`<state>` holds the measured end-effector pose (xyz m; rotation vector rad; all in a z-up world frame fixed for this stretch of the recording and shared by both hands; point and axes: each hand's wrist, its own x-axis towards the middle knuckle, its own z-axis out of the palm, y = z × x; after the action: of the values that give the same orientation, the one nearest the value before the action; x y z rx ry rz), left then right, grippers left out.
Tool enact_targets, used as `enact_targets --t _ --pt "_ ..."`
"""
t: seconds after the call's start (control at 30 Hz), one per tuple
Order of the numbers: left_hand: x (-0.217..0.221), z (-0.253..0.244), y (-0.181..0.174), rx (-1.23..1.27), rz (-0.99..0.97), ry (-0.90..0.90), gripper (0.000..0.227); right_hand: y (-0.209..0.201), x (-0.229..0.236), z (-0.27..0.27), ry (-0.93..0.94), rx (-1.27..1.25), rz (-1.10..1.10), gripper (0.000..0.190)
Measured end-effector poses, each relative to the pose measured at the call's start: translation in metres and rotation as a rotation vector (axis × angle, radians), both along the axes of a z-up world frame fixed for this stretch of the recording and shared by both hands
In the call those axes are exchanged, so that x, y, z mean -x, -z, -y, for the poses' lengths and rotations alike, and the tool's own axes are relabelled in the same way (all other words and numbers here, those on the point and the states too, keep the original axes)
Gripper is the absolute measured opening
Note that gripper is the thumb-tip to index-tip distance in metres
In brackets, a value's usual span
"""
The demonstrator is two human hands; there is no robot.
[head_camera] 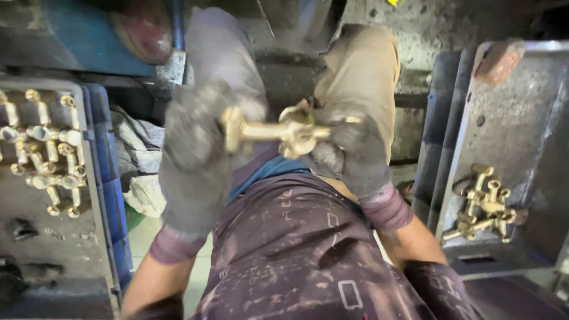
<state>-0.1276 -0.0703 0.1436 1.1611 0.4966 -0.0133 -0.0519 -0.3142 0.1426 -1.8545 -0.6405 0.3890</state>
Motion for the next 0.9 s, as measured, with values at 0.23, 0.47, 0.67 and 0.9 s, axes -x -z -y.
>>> enact_targets --t 0.23,0.47,0.67,0.9 --pt "-0.023 0.080 -0.012 0.466 0.428 0.048 0.045 -0.043 0.028 -0.001 0.330 0.069 0.183 0.025" --pt "-0.033 0.087 0.002 0.830 0.135 0.470 0.032 -0.016 0.027 0.063 0.360 -0.563 -0.042 0.042" --pt "-0.035 0.104 0.025 -0.425 0.476 0.875 0.031 0.019 0.005 0.094 0.312 -0.345 -0.179 0.050" --pt "-0.053 0.091 0.023 -0.150 0.263 1.035 0.035 0.068 0.032 0.116 0.624 -0.113 0.021 0.035"
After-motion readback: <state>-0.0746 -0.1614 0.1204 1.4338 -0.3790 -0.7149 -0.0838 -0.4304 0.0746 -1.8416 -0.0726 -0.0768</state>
